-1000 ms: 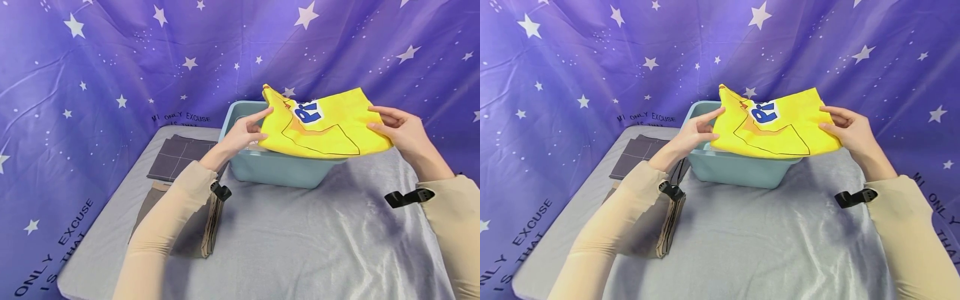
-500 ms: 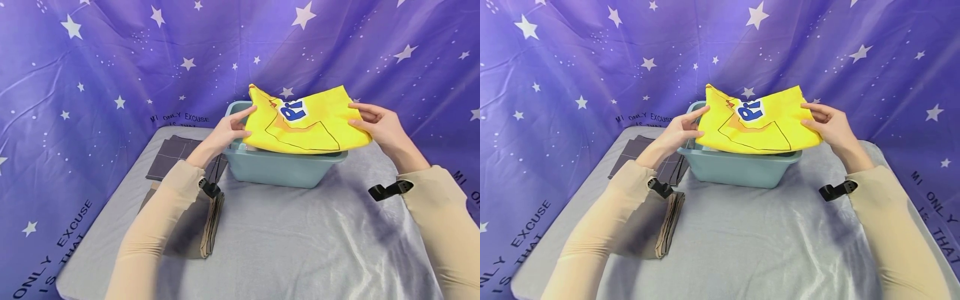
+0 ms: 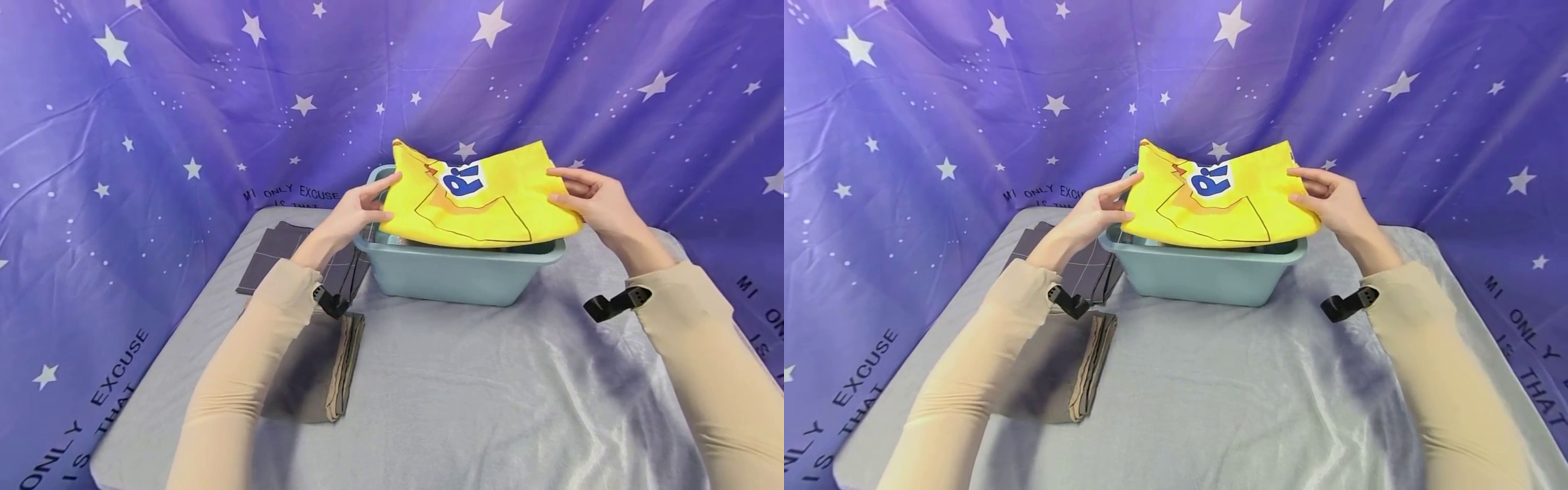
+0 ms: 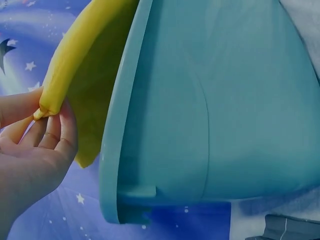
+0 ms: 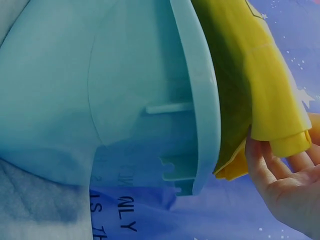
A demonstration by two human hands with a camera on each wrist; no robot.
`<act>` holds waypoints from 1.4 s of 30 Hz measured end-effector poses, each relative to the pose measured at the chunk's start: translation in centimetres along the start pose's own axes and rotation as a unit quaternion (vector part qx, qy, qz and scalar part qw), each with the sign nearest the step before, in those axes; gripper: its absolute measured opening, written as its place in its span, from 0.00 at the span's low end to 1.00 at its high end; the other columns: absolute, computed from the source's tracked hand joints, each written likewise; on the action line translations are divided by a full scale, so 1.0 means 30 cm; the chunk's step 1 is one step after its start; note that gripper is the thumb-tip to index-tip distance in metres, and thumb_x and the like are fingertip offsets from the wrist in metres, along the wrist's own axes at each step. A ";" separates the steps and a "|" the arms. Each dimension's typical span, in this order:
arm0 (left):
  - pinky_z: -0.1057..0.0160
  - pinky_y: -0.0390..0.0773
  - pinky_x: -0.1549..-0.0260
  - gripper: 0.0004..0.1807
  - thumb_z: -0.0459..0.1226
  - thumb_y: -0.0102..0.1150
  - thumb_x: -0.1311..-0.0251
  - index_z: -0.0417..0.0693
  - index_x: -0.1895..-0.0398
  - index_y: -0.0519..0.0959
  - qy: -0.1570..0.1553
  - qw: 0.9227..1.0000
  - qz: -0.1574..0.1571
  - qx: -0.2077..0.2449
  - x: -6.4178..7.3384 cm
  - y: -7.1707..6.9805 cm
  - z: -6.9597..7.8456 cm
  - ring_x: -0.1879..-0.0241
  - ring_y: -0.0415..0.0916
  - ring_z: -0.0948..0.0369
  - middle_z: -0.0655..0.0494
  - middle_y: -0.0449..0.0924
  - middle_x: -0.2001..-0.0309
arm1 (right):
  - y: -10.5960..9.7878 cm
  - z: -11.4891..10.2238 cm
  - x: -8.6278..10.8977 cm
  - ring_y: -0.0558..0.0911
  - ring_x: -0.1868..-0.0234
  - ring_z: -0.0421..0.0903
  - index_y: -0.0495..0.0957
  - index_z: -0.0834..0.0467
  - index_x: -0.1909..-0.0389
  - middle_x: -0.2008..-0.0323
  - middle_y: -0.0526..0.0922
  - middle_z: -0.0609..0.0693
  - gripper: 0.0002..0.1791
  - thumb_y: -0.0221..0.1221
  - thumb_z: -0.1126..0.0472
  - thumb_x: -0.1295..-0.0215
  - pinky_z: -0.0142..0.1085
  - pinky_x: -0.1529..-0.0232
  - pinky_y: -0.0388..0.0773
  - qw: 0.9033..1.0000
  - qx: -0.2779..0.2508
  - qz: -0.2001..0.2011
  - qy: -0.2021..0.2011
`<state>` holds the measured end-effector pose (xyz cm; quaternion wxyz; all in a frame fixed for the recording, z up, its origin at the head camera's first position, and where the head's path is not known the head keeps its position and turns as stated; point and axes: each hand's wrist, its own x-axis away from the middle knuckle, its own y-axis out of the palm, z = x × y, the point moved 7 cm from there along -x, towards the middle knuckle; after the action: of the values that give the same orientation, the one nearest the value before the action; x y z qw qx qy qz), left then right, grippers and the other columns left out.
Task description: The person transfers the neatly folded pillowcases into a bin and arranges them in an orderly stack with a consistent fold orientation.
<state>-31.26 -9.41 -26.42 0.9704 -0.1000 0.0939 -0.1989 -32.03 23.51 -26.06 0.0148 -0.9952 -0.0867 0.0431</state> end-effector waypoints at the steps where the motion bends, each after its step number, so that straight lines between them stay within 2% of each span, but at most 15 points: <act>1: 0.68 0.69 0.69 0.34 0.23 0.51 0.46 0.54 0.36 0.60 -0.001 1.000 0.000 0.002 0.000 -0.004 -0.003 0.73 0.69 0.61 0.66 0.60 0.38 | 0.003 0.003 -0.003 0.81 0.69 0.37 0.73 0.54 0.47 0.66 0.82 0.39 0.25 0.62 0.67 0.50 0.28 0.73 0.77 1.000 0.002 -0.002 0.004; 9: 0.68 0.68 0.70 0.35 0.22 0.49 0.46 0.54 0.35 0.58 -0.008 1.000 0.000 0.014 -0.004 -0.028 -0.030 0.75 0.68 0.62 0.66 0.59 0.37 | 0.019 0.023 -0.018 0.81 0.68 0.37 0.68 0.55 0.43 0.64 0.81 0.38 0.29 0.62 0.65 0.49 0.29 0.72 0.77 1.000 0.015 -0.008 0.021; 17: 0.65 0.69 0.66 0.35 0.24 0.50 0.45 0.58 0.36 0.59 -0.033 0.999 0.010 0.008 -0.005 -0.049 -0.061 0.73 0.67 0.63 0.67 0.59 0.38 | 0.031 0.035 -0.024 0.80 0.66 0.34 0.66 0.54 0.40 0.62 0.79 0.36 0.31 0.61 0.62 0.47 0.27 0.71 0.77 0.998 0.055 -0.009 0.030; 21: 0.67 0.68 0.68 0.35 0.24 0.50 0.45 0.57 0.35 0.59 -0.036 0.999 0.012 0.004 -0.007 -0.055 -0.068 0.74 0.66 0.63 0.67 0.58 0.37 | 0.035 0.039 -0.027 0.80 0.65 0.34 0.65 0.53 0.40 0.61 0.78 0.36 0.31 0.61 0.61 0.47 0.27 0.70 0.77 0.997 0.067 -0.010 0.033; 31: 0.64 0.69 0.65 0.35 0.23 0.50 0.46 0.57 0.35 0.59 -0.046 0.999 0.014 -0.007 -0.010 -0.057 -0.076 0.73 0.67 0.63 0.67 0.58 0.37 | 0.039 0.051 -0.036 0.78 0.64 0.32 0.67 0.52 0.42 0.60 0.77 0.35 0.28 0.61 0.62 0.46 0.25 0.70 0.76 0.997 0.079 -0.009 0.027; 36: 0.63 0.67 0.67 0.35 0.23 0.50 0.46 0.57 0.36 0.59 -0.052 0.998 0.015 -0.015 -0.017 -0.062 -0.081 0.73 0.66 0.63 0.67 0.58 0.37 | 0.042 0.053 -0.037 0.77 0.63 0.31 0.67 0.52 0.41 0.58 0.76 0.36 0.28 0.60 0.61 0.45 0.24 0.69 0.75 0.995 0.094 -0.009 0.026; 42: 0.60 0.65 0.67 0.35 0.23 0.50 0.46 0.54 0.35 0.58 -0.059 0.998 0.012 -0.018 -0.007 -0.051 -0.049 0.74 0.63 0.63 0.64 0.57 0.36 | 0.040 0.057 -0.036 0.77 0.63 0.31 0.66 0.51 0.40 0.58 0.76 0.35 0.29 0.60 0.61 0.45 0.24 0.72 0.74 0.995 0.096 -0.011 0.031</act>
<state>-32.34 -10.93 -27.44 0.9745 -0.1280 0.0413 -0.1797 -33.03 22.17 -27.73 0.1137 -0.9890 -0.0923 0.0197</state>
